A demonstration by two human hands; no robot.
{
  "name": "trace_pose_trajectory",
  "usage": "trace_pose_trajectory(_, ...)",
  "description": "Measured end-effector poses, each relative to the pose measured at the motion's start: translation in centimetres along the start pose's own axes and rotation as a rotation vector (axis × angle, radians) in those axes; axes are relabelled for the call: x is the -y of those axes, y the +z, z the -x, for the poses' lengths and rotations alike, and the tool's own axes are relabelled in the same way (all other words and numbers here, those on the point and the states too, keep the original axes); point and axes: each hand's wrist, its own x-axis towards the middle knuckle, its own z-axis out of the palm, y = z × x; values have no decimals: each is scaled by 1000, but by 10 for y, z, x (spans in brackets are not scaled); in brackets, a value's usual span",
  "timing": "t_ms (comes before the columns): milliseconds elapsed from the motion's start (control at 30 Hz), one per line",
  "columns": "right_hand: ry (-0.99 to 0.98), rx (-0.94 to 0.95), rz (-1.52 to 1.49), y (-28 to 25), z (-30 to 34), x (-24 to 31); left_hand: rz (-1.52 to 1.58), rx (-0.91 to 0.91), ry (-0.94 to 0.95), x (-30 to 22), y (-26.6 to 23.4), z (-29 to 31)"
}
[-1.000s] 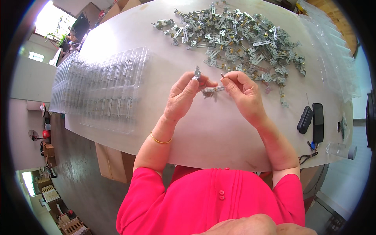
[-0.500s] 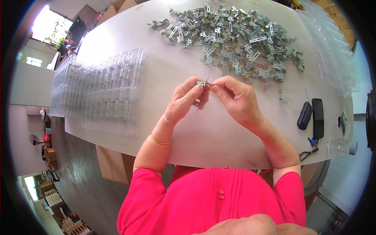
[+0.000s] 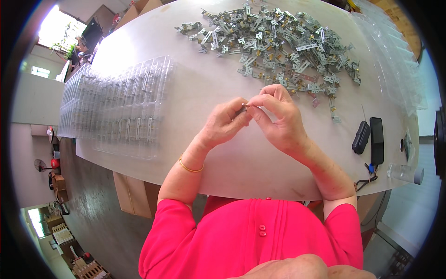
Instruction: The person assembles metal components with small pins by hand, places the assembled parts into compartments of plastic trays, and stacks the plastic trays.
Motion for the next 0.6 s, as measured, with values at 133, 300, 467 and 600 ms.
trace_pose_trajectory(133,-40,-138,-59,-1,-5,4,-13,-16,88,-3,7,0)
trace_pose_trajectory(300,292,-91,-285,-5,-2,4,428,-36,-152,-8,-3,0)
trace_pose_trajectory(467,384,-36,-211,0,2,-1,624,-87,-124,-8,-3,-1)
trace_pose_trajectory(600,431,10,-190,1,2,-3,631,-81,-113,-7,-4,-1)
